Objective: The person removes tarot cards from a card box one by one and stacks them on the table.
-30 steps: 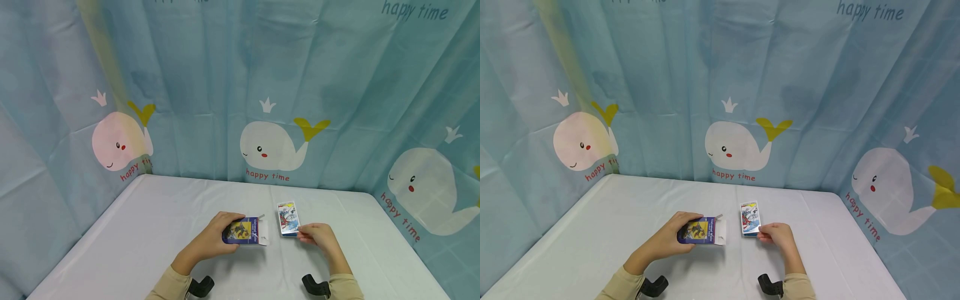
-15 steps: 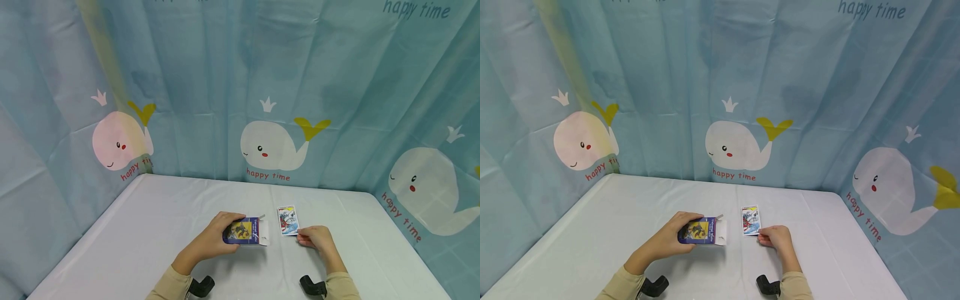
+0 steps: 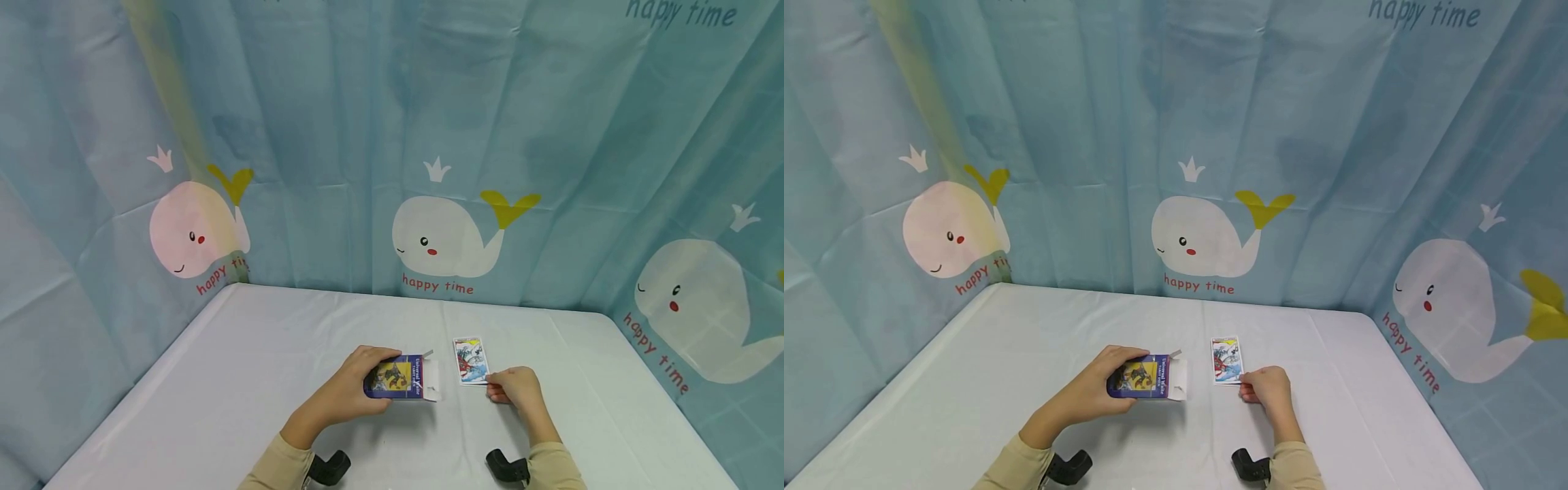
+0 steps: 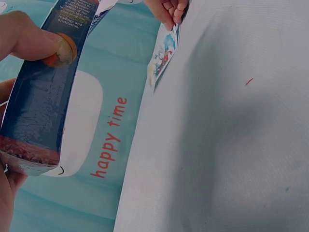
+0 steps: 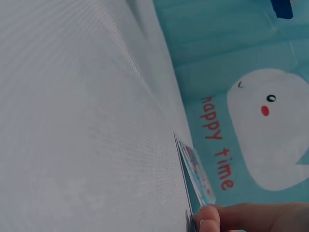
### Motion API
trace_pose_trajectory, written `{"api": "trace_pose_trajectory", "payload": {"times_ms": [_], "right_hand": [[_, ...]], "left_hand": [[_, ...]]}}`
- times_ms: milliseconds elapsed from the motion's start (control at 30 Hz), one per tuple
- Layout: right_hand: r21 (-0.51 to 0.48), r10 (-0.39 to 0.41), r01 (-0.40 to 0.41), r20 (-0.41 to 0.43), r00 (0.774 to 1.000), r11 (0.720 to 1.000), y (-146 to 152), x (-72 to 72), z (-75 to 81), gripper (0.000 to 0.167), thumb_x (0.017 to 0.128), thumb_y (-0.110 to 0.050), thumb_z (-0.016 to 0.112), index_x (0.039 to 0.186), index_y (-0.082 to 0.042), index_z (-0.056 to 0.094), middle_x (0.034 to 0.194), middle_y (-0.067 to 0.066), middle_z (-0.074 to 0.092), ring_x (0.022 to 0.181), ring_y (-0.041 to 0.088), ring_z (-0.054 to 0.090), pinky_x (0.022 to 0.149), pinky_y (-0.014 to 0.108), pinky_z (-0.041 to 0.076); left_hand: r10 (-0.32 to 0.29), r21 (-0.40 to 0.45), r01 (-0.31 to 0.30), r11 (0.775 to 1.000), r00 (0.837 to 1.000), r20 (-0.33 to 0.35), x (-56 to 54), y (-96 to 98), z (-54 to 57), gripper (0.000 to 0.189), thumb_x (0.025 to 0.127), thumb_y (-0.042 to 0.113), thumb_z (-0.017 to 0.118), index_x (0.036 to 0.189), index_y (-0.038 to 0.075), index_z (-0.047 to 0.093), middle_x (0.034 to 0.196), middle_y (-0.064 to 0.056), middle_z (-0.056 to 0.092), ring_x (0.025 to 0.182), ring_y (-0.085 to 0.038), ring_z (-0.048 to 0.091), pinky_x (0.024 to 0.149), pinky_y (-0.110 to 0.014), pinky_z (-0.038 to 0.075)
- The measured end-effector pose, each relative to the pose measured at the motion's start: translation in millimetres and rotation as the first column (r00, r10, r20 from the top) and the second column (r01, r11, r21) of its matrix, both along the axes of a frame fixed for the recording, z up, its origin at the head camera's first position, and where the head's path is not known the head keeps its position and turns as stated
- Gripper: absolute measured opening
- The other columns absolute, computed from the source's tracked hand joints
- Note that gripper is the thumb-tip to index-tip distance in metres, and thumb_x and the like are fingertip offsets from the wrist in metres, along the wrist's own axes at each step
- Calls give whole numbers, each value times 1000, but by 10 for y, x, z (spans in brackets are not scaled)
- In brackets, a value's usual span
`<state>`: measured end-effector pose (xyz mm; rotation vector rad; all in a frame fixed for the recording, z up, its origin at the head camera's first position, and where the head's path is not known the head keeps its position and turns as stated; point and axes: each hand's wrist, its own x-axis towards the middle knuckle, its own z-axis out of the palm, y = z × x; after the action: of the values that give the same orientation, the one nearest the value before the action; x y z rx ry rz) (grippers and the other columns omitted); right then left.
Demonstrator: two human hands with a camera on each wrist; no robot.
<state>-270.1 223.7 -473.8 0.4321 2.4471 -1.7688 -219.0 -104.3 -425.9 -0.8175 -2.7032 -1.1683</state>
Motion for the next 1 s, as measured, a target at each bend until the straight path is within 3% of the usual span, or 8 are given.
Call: {"api": "trace_pose_trajectory", "payload": {"times_ms": [400,567,1000], "right_hand": [[143,16,-16,2,1000,990,-38,12,14,13,85,-2,64,80,9,62,50,0,58,43,5,55,45,19,48],[144,22,-20,-16,1000,989,-37,13,10,12,84,-2,65,80,9,62,50,0,59,43,5,56,46,19,49],[156,8,-7,-3,1000,988,-36,-4,-19,11,84,-1,65,79,9,62,50,1,58,42,5,56,45,19,49]], "left_hand": [[0,-1,0,1000,1000,8,4,4,9,71,77,21,79,142,25,53,136,5,57,119,-13,46,93,-35,45],[5,5,-5,1000,999,35,3,17,23,71,77,21,80,142,26,53,136,6,56,120,-11,45,95,-35,45],[-5,-11,5,1000,1000,12,-1,9,9,71,77,22,79,143,25,52,134,5,57,117,-14,46,93,-36,45]]}}
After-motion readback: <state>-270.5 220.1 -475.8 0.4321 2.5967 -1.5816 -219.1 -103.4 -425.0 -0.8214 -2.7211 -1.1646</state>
